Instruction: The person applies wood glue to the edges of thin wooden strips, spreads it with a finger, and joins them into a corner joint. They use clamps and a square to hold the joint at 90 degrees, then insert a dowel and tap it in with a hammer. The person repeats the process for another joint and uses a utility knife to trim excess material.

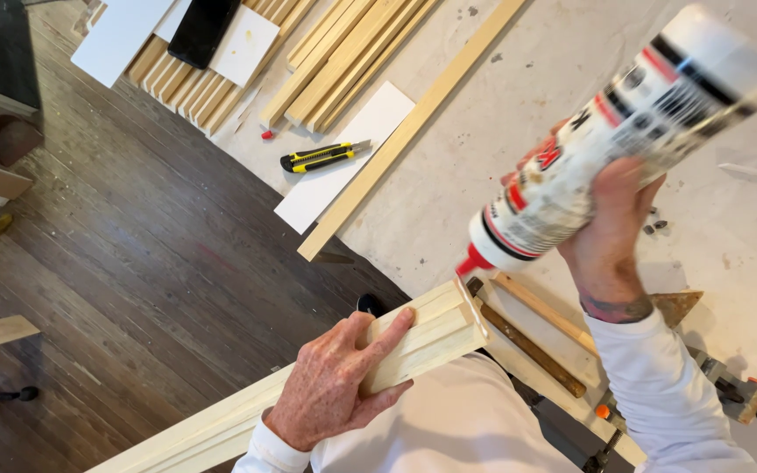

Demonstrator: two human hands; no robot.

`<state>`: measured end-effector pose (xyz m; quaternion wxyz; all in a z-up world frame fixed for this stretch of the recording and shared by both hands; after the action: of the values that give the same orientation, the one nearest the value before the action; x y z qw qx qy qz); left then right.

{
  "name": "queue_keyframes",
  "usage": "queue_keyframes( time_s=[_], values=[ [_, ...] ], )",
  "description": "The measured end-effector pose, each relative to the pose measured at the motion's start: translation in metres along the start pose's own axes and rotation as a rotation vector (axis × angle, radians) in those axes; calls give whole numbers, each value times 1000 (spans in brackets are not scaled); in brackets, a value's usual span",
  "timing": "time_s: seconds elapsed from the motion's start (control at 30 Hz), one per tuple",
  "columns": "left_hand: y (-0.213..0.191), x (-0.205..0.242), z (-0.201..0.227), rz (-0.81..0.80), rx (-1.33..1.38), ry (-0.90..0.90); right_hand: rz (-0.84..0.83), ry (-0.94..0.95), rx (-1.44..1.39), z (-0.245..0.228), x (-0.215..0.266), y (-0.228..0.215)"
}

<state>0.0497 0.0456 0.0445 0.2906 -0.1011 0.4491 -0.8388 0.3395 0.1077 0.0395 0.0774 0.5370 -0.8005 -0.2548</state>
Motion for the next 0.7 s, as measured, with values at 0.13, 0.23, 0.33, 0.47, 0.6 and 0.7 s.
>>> queue_keyframes(
  time_s=[0.13,0.23,0.33,0.47,0.6,0.7],
  values=[
    [-7,-2,7,19,35,0,-181,-230,252,-13,-41,11],
    [-6,0,1,28,49,-22,42,-132,329,3,-101,-33],
    [9,13,-17,-25,64,-175,162,202,131,85,-135,-116],
    [32,34,-44,-56,-89,-387,44,467,1029,169,-130,-163],
    [42,50,-56,-72,-173,-480,-154,403,1600,217,-122,-170],
    [31,41,-49,-35,-104,-459,-141,297,1651,210,-118,-163]
  ],
)
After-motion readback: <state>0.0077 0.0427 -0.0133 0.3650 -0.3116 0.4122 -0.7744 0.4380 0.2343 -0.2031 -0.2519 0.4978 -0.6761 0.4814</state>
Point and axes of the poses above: each hand's wrist, its own x-axis away from the middle knuckle, its own y-axis out of the palm, z = x × y, the point moved 7 cm from there along -x, towards the middle knuckle, and after that the axes turned 2 degrees about -z, right-handed, at the moved point
